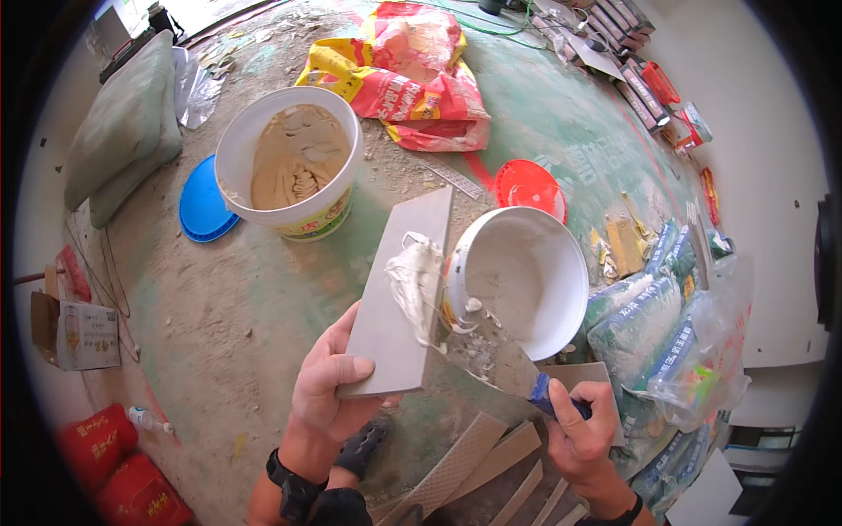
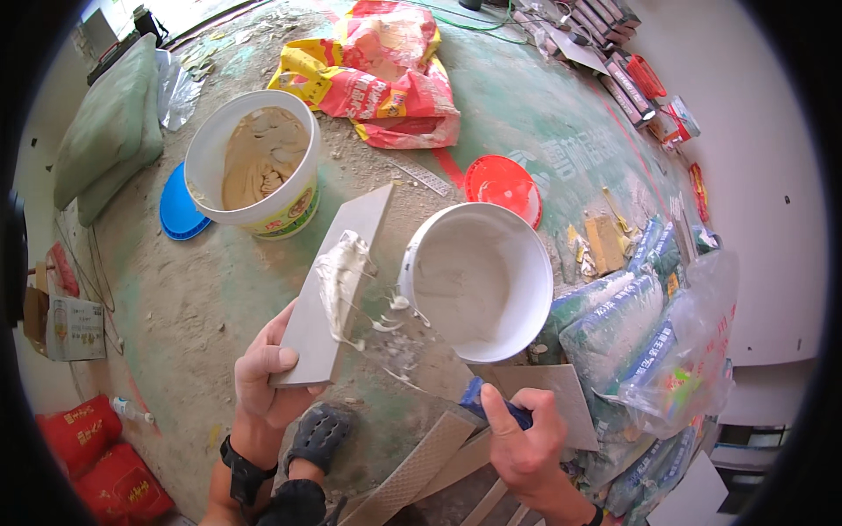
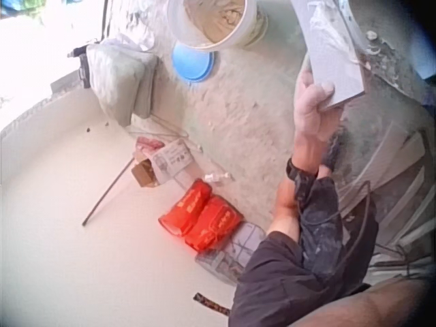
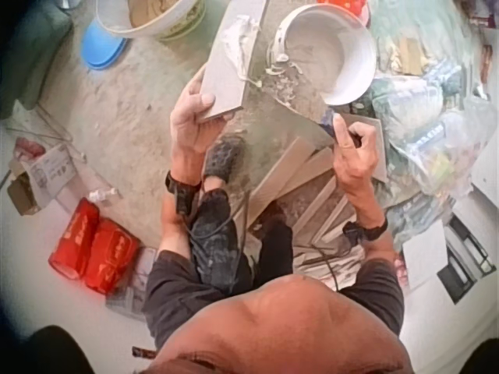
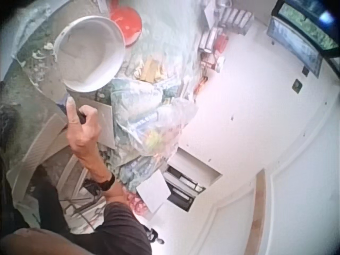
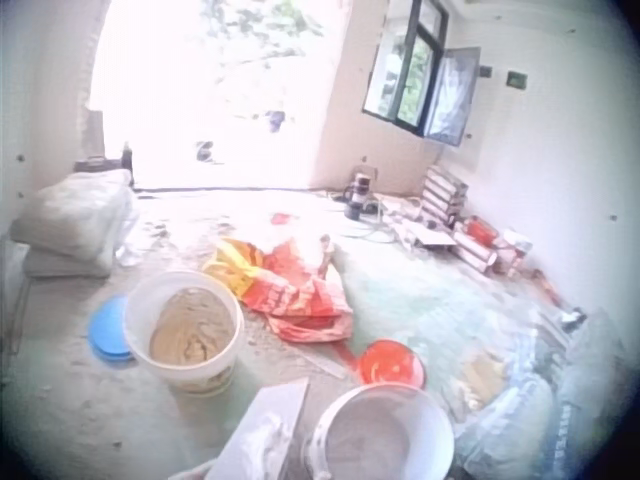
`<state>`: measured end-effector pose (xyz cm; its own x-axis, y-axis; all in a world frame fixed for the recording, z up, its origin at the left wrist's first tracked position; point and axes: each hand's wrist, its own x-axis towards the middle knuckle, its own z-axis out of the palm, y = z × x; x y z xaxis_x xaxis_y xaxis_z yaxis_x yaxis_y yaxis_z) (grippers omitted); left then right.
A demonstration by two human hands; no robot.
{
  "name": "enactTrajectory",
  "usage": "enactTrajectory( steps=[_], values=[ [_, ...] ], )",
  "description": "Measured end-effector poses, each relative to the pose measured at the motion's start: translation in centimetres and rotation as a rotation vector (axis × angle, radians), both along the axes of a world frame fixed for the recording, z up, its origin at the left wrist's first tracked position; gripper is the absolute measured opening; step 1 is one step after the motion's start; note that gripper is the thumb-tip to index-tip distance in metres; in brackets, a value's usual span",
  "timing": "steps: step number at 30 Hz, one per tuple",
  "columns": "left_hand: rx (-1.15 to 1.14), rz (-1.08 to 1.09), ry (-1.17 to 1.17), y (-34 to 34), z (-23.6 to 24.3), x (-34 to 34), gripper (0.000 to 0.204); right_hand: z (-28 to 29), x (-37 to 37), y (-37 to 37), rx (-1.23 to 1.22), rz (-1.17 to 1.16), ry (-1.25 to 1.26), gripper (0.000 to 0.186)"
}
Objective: Applying adhesive putty to the back of a tile piece using a putty knife.
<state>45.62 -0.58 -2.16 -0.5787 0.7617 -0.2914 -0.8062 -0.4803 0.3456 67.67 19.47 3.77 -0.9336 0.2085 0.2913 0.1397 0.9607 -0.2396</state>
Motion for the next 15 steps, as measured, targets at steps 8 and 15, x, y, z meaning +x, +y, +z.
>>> enactTrajectory(
  steps=[8, 15],
  values=[
    [-0.02, 0.004, 0.009, -3.0, -1.7, -2.2, 0.089, 1.8, -7.7, -0.3, -1.067, -0.171, -0.294, 0.043],
    [0.106, 0.079, -0.055, -6.1, -2.9, -3.5, 0.093, -3.3, -13.2, -1.1, -1.471, -0.068, -0.561, 0.058]
  ],
)
